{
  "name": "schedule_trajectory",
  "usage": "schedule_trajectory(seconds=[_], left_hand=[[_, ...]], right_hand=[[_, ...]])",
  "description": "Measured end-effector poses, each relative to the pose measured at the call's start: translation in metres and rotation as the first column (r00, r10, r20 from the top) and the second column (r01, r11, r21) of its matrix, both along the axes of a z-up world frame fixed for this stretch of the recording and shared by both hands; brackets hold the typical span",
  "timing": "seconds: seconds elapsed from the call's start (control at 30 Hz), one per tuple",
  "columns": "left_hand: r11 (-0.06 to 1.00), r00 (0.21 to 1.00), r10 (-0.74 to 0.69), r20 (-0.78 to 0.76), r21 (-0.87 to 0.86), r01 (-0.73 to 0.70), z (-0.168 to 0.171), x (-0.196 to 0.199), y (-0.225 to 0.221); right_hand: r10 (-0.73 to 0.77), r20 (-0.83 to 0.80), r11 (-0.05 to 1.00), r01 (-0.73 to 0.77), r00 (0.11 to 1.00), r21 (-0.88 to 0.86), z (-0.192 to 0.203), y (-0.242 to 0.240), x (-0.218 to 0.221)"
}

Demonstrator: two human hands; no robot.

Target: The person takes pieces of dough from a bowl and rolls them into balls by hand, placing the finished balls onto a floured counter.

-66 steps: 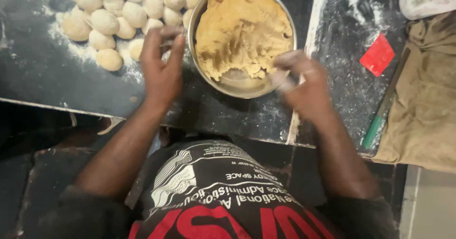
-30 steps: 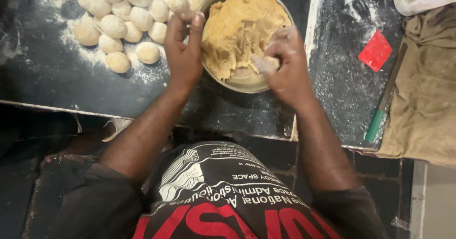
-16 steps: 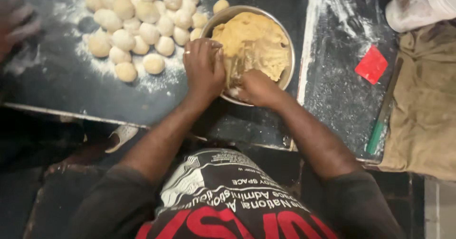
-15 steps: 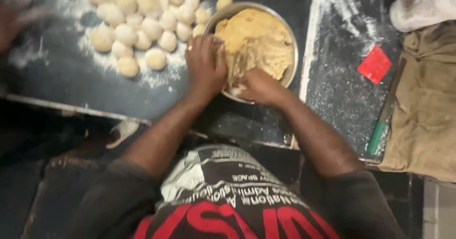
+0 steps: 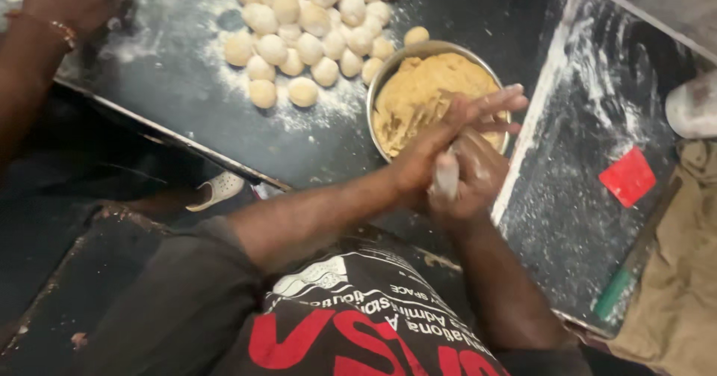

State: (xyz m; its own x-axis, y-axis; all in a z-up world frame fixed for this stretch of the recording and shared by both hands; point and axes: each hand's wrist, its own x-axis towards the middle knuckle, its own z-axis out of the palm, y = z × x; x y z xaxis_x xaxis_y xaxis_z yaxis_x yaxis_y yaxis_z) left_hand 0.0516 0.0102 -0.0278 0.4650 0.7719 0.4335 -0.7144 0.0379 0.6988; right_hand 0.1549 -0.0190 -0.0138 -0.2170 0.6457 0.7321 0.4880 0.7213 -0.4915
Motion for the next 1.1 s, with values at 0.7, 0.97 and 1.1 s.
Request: schedule_trajectory(seconds=[0.7, 0.97, 1.1], left_hand=[[0.998, 0.992, 0.016, 0.123, 0.063, -0.024, 0.031, -0.036, 0.008], [0.999, 0.989, -0.026, 0.149, 0.041, 0.020, 0.019, -0.034, 0.027], [0.982, 0.985, -0.070, 0.159, -0.163, 0.096, 0.017, -0.025, -0.005]], right_hand=[[0.032, 0.143, 0.978, -0.061, 0.989, 0.200, 0.024, -0.002, -0.029], [0.102, 0.124, 0.970, -0.126, 0.987, 0.206, 0.013, -0.013, -0.039], [-0.021, 0.126, 0.987, 0.000, 0.992, 0.164, 0.028, 0.023, -0.020]])
